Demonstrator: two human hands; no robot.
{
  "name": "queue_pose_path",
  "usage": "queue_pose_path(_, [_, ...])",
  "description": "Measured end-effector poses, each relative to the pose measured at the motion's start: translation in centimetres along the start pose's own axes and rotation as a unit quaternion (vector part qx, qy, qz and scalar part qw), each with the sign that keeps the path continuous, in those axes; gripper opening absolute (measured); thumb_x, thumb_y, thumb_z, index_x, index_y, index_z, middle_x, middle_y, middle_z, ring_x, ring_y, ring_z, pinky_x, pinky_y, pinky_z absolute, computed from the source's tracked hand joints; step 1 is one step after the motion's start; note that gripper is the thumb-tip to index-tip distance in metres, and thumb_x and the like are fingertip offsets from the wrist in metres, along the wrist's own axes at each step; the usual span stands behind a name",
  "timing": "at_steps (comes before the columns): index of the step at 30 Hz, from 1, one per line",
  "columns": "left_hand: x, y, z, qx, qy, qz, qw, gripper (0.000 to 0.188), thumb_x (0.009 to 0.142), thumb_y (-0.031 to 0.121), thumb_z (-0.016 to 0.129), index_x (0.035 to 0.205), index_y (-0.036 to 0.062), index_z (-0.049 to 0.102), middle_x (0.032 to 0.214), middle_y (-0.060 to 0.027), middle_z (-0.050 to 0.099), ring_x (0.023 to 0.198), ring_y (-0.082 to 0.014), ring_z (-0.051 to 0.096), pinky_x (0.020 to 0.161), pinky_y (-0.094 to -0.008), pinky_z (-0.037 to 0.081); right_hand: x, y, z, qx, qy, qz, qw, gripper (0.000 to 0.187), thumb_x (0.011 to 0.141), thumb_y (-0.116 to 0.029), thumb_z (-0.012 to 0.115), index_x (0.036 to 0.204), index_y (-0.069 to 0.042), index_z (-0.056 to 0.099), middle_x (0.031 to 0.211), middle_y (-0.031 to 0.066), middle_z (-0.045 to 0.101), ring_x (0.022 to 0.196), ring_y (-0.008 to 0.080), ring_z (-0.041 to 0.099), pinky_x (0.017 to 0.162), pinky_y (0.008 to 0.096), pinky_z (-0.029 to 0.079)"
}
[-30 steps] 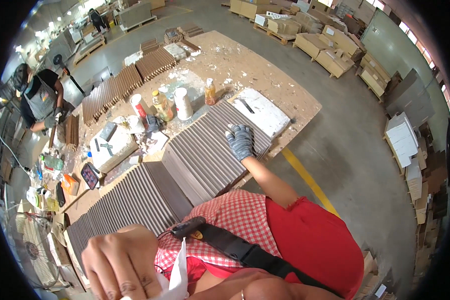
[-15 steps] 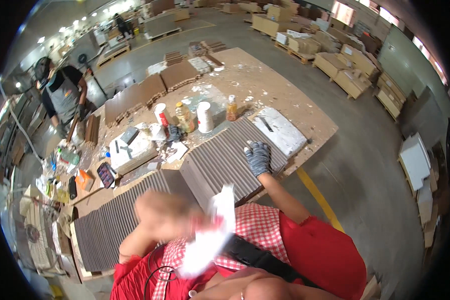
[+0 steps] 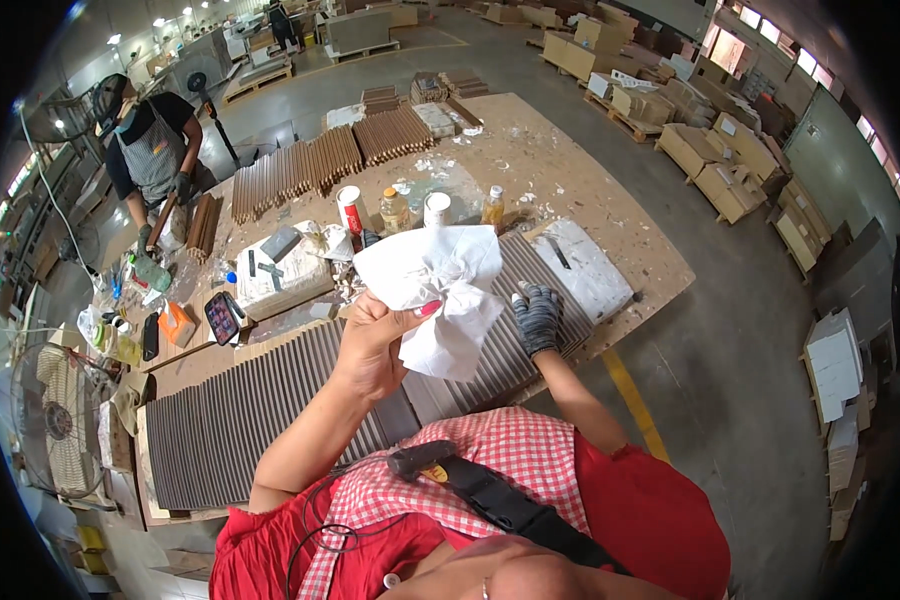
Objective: The person wipes a large slatted wooden panel with a cloth, moving the cloth across the surface and edges, then picks up a separate wooden piece and wipes it before placing it down.
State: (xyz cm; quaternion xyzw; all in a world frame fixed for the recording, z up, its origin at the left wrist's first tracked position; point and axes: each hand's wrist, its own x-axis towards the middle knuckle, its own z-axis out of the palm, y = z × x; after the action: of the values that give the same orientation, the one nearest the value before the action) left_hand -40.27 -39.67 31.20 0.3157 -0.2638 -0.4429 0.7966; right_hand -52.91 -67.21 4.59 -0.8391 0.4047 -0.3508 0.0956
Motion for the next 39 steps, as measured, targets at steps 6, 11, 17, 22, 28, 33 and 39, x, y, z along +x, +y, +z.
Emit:
queue_pose_path(6, [-3.2,2.6,3.9,0.056,-0.181,0.177,0.966,0.029,0.079,-0.005,0.069,0.107,0.0004,0.065,0.103,-0.0078,0.071,0.095,-0.0177,0.068,0.084,-0.0344,0.055,-0.2,0.1,1.0,-0.101,0.020,0.019,0.994,0.034,0.089,-0.034,0.063,0.115,-0.012,0.068,0.106,0.0117,0.064,0.106,0.0322,0.054,0.098,0.0463,0.039])
queue_pose_path(11, [-2.7,2.5,8.0,0.053,-0.408,0.186,0.892,0.026,0.080,-0.005,0.068,0.105,0.0002,0.064,0.101,-0.0084,0.070,0.093,-0.0187,0.067,0.083,-0.0349,0.054,0.1,0.0,0.1,-0.038,-0.029,-0.011,0.999,0.033,0.092,-0.031,0.063,0.116,-0.009,0.067,0.112,0.0134,0.065,0.110,0.0316,0.055,0.102,0.0453,0.038])
queue_pose_path(17, [-1.5,0.8,11.5,0.044,-0.491,0.149,0.857,0.021,0.082,-0.004,0.066,0.103,0.0001,0.063,0.098,-0.0092,0.069,0.090,-0.0200,0.066,0.081,-0.0354,0.053,0.2,0.0,0.1,-0.004,-0.028,0.000,1.000,0.033,0.091,-0.031,0.064,0.117,-0.010,0.068,0.114,0.0134,0.065,0.113,0.0317,0.055,0.103,0.0454,0.038])
queue_pose_path(22, [-1.3,-1.5,15.1,0.047,-0.529,0.135,0.837,0.018,0.083,-0.004,0.064,0.100,-0.0001,0.063,0.095,-0.0098,0.068,0.087,-0.0210,0.066,0.080,-0.0358,0.053,0.3,1.0,0.9,-0.014,-0.049,0.011,0.999,0.034,0.092,-0.031,0.063,0.119,-0.011,0.067,0.116,0.0135,0.064,0.114,0.0316,0.054,0.105,0.0454,0.036])
queue_pose_path(28, [-1.5,-2.3,17.4,0.074,-0.553,0.132,0.819,0.014,0.084,-0.003,0.063,0.098,-0.0003,0.062,0.092,-0.0105,0.067,0.085,-0.0223,0.065,0.078,-0.0363,0.052,0.1,1.6,1.7,0.029,-0.039,0.005,0.999,0.033,0.093,-0.030,0.062,0.118,-0.009,0.067,0.115,0.0140,0.064,0.113,0.0320,0.054,0.105,0.0455,0.036])
queue_pose_path(33, [-2.1,-1.6,14.9,0.098,-0.590,0.094,0.796,0.011,0.085,-0.002,0.061,0.096,-0.0004,0.062,0.090,-0.0111,0.067,0.082,-0.0233,0.065,0.076,-0.0367,0.051,0.1,1.2,1.2,0.005,-0.023,-0.020,1.000,0.033,0.092,-0.029,0.064,0.118,-0.010,0.068,0.115,0.0132,0.064,0.112,0.0320,0.054,0.103,0.0453,0.037])
queue_pose_path(39, [-2.4,-0.8,12.8,0.111,-0.611,0.059,0.781,0.007,0.087,-0.002,0.059,0.093,-0.0006,0.061,0.087,-0.0119,0.066,0.080,-0.0246,0.064,0.075,-0.0372,0.050,0.2,-0.2,-0.3,0.003,-0.029,-0.016,0.999,0.035,0.092,-0.033,0.063,0.119,-0.011,0.067,0.111,0.0138,0.064,0.110,0.0322,0.054,0.101,0.0464,0.037])
